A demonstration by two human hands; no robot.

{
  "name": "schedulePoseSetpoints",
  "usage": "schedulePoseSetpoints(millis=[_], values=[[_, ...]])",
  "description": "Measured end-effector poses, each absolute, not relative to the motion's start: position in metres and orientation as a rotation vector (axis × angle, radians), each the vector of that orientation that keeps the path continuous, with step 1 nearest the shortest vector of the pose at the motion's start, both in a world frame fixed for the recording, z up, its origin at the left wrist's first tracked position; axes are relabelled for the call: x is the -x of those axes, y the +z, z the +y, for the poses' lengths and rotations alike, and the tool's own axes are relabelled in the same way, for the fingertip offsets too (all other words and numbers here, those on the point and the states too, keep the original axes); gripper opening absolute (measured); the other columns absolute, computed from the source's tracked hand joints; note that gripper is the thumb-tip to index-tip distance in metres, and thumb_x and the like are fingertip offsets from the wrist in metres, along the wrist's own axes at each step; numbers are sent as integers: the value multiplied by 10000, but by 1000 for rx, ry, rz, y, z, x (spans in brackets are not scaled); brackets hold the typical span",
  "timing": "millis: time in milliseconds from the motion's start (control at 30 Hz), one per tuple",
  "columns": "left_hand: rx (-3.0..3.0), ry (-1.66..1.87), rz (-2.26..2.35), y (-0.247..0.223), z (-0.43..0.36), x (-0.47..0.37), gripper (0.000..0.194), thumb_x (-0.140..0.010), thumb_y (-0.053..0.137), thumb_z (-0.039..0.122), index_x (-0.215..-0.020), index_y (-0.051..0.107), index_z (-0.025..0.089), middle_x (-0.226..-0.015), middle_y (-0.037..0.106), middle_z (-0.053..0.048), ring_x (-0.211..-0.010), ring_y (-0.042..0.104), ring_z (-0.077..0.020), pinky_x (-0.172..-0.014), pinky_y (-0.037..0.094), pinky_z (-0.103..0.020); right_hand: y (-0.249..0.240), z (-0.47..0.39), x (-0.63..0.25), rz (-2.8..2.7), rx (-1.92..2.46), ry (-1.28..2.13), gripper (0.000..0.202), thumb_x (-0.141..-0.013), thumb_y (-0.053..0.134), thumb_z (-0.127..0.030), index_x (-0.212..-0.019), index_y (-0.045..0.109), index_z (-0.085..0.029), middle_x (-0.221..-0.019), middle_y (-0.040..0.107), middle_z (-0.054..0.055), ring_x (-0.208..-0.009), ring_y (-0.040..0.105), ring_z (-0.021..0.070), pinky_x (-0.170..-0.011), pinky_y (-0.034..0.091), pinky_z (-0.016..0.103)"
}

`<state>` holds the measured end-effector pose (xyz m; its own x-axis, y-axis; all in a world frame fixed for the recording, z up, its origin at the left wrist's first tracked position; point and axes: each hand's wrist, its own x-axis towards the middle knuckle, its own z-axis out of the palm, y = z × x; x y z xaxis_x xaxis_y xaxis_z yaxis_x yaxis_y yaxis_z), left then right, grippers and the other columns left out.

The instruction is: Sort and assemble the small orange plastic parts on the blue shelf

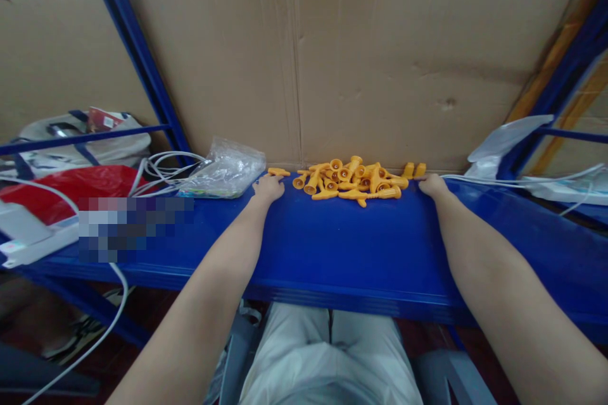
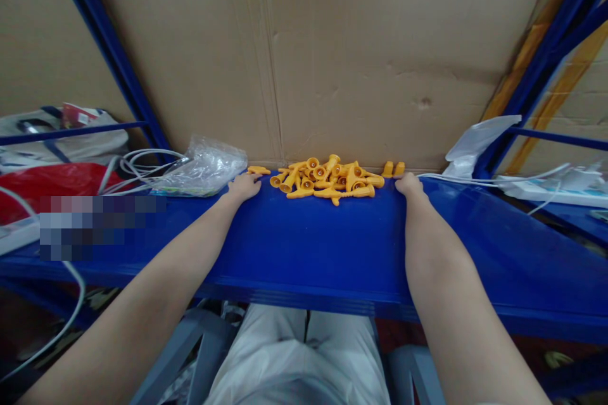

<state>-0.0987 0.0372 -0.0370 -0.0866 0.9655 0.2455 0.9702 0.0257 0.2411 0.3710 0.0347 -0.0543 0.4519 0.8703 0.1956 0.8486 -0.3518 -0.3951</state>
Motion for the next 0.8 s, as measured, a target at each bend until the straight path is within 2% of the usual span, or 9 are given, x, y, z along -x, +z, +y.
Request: schedulePoseSetpoints(millis=[133, 267, 433, 633, 800], values=[[2081, -504, -2236, -34, 36, 98, 446, -893, 524, 162, -1253, 764, 270, -1442, 642, -129, -1391, 534, -385, -1129, 459, -535, -56, 38, -373, -1440, 2253, 39, 498, -858, 526, -106, -1286, 759, -209, -1372, 693, 134, -1313, 627, 330, -1132, 492, 472], [2020, -504, -2270, -35, 39, 99, 508, -855, 539, 137, -1298, 734, 291, -1430, 646, -97, -1384, 543, -353, -1120, 487, -506, -59, 40, -374, -1422, 2244, 38, 481, -847, 541, -89, -1252, 773, -202, -1348, 708, 136, -1309, 629, 330, -1134, 487, 474], [2013, -537, -2263, -37, 44, 100, 533, -882, 498, 175, -1376, 671, 278, -1525, 552, -121, -1449, 474, -337, -1140, 467, -515, -59, 41, -374, -1383, 2254, 74, 473, -863, 540, -93, -1266, 765, -195, -1401, 675, 135, -1332, 613, 311, -1142, 472, 425], [2066, -433, -2348, -43, 48, 98, 584, -956, 405, 325, -1525, 520, 257, -1671, 377, -136, -1536, 344, -368, -1197, 358, -625, -57, 39, -373, -1403, 2252, 66, 470, -849, 548, -99, -1257, 767, -179, -1364, 693, 155, -1281, 645, 310, -1099, 498, 412], [2069, -375, -2347, -44, 47, 97, 573, -971, 360, 350, -1501, 552, 247, -1708, 312, -119, -1555, 304, -376, -1204, 339, -641, -60, 37, -373, -1458, 2218, -44, 431, -858, 541, -111, -1220, 774, -143, -1258, 735, 189, -1207, 683, 316, -1036, 524, 411]])
